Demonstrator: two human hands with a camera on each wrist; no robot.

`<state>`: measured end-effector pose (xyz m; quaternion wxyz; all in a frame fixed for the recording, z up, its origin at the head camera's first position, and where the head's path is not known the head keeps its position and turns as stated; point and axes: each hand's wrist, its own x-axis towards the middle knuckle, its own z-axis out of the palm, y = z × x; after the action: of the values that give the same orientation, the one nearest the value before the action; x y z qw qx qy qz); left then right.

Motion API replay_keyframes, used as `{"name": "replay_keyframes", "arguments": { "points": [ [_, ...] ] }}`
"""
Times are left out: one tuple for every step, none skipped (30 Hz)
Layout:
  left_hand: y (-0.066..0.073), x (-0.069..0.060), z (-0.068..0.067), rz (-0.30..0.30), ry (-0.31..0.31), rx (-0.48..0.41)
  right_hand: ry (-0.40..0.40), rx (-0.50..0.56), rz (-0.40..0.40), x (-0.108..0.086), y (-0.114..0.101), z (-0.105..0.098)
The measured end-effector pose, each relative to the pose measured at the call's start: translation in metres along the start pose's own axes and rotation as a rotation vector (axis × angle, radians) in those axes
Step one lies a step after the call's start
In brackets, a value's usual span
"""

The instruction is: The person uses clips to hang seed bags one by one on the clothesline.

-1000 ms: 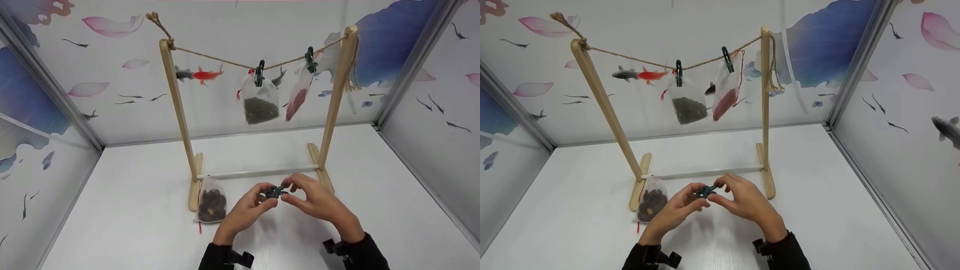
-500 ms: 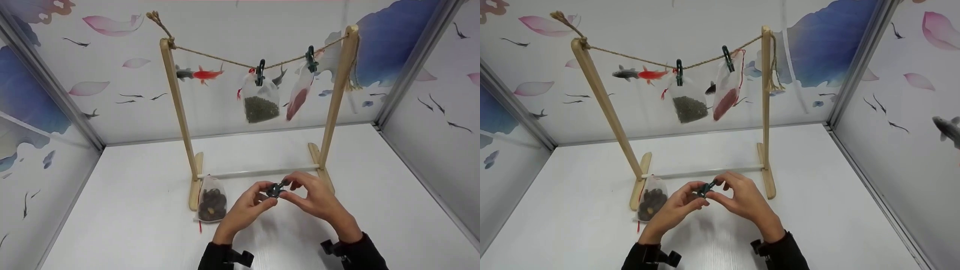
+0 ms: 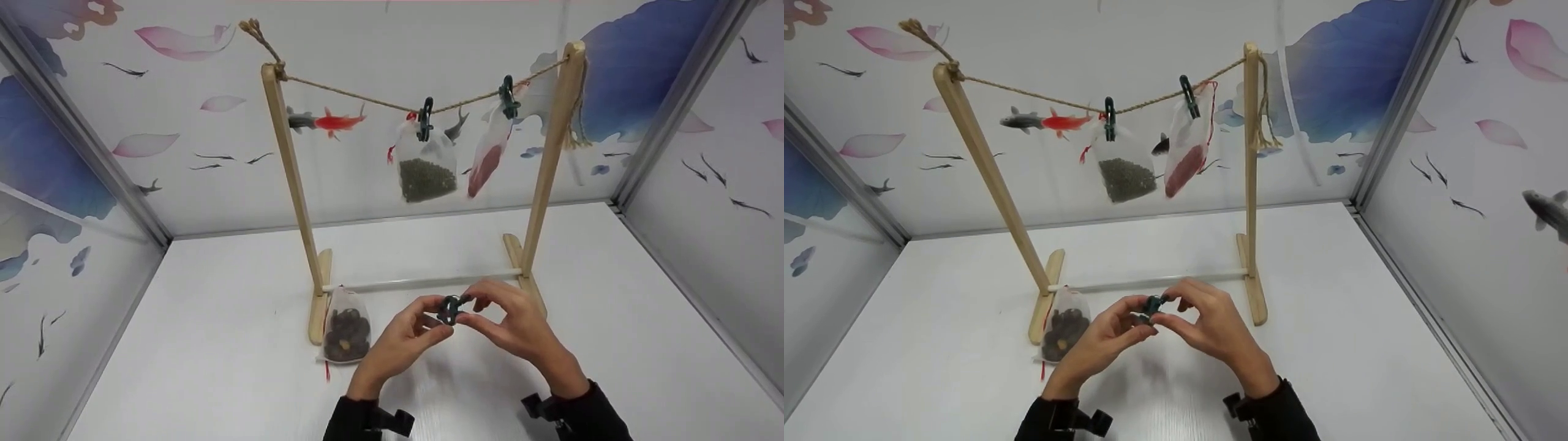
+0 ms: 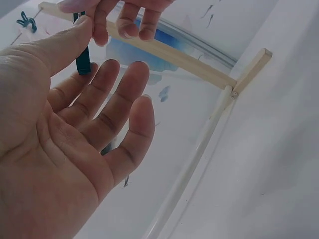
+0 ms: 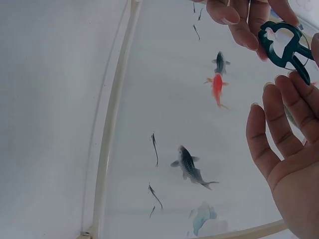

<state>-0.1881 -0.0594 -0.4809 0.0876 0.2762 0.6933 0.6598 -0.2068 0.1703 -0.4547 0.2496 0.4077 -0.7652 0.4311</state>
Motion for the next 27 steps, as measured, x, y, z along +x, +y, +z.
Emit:
{"name": "replay_keyframes", "arguments": {
  "points": [
    [0.0,0.0,0.0,0.004,-0.001,0.004,0.005,0.002,-0.01,0.0,0.001,0.0],
    [0.0,-0.001,-0.001,0.007,-0.002,0.009,0.01,0.001,-0.021,0.0,0.001,0.001],
    [0.001,-0.001,-0.001,0.009,-0.004,0.013,0.014,0.001,-0.031,0.0,0.002,0.001],
    [0.001,-0.001,-0.001,0.012,-0.006,0.016,0.02,0.001,-0.042,0.0,0.003,0.001],
    [0.001,-0.001,-0.002,0.013,-0.008,0.022,0.024,0.0,-0.056,-0.001,0.003,0.002],
    [0.001,-0.001,-0.002,0.014,-0.009,0.025,0.026,0.005,-0.063,-0.001,0.004,0.002],
    [0.001,-0.001,-0.002,0.013,-0.008,0.028,0.028,0.012,-0.07,-0.001,0.004,0.002],
    [0.001,-0.001,-0.003,0.012,-0.008,0.031,0.03,0.019,-0.076,-0.001,0.004,0.002],
    [0.001,-0.002,-0.003,0.012,-0.007,0.033,0.031,0.027,-0.079,-0.001,0.004,0.002],
    [0.001,-0.002,-0.003,0.012,-0.004,0.035,0.033,0.034,-0.08,-0.001,0.004,0.002],
    [0.001,-0.002,-0.004,0.012,-0.002,0.038,0.034,0.041,-0.083,0.0,0.004,0.001],
    [0.001,-0.002,-0.004,0.012,0.003,0.04,0.036,0.044,-0.084,0.0,0.003,0.001],
    [0.001,-0.002,-0.005,0.01,0.007,0.041,0.04,0.043,-0.085,0.001,0.001,0.0],
    [0.002,-0.002,-0.005,0.008,0.012,0.042,0.043,0.04,-0.085,0.002,-0.001,0.0],
    [0.002,-0.002,-0.006,0.006,0.019,0.041,0.048,0.037,-0.085,0.003,-0.004,-0.001],
    [0.003,-0.002,-0.007,0.004,0.028,0.043,0.052,0.034,-0.086,0.005,-0.008,-0.003],
    [0.003,-0.003,-0.009,0.002,0.036,0.044,0.055,0.033,-0.085,0.007,-0.012,-0.004],
    [0.003,-0.004,-0.011,0.001,0.046,0.045,0.058,0.035,-0.084,0.009,-0.016,-0.005],
    [0.004,-0.005,-0.012,-0.001,0.056,0.048,0.06,0.039,-0.081,0.011,-0.021,-0.007],
    [0.004,-0.006,-0.015,0.0,0.068,0.053,0.062,0.047,-0.08,0.012,-0.023,-0.008],
    [0.004,-0.007,-0.017,0.002,0.08,0.062,0.064,0.052,-0.077,0.013,-0.026,-0.009],
    [0.005,-0.008,-0.02,0.004,0.092,0.074,0.065,0.057,-0.073,0.014,-0.027,-0.01],
    [0.005,-0.009,-0.023,0.004,0.106,0.086,0.066,0.061,-0.07,0.014,-0.027,-0.01],
    [0.005,-0.011,-0.026,0.006,0.122,0.1,0.067,0.061,-0.068,0.013,-0.025,-0.01],
    [0.005,-0.012,-0.03,0.007,0.143,0.116,0.068,0.058,-0.068,0.011,-0.021,-0.01],
    [0.004,-0.014,-0.034,0.008,0.168,0.132,0.07,0.052,-0.071,0.009,-0.017,-0.009],
    [0.003,-0.015,-0.039,0.007,0.197,0.145,0.07,0.047,-0.073,0.007,-0.012,-0.009]
  ]
}}
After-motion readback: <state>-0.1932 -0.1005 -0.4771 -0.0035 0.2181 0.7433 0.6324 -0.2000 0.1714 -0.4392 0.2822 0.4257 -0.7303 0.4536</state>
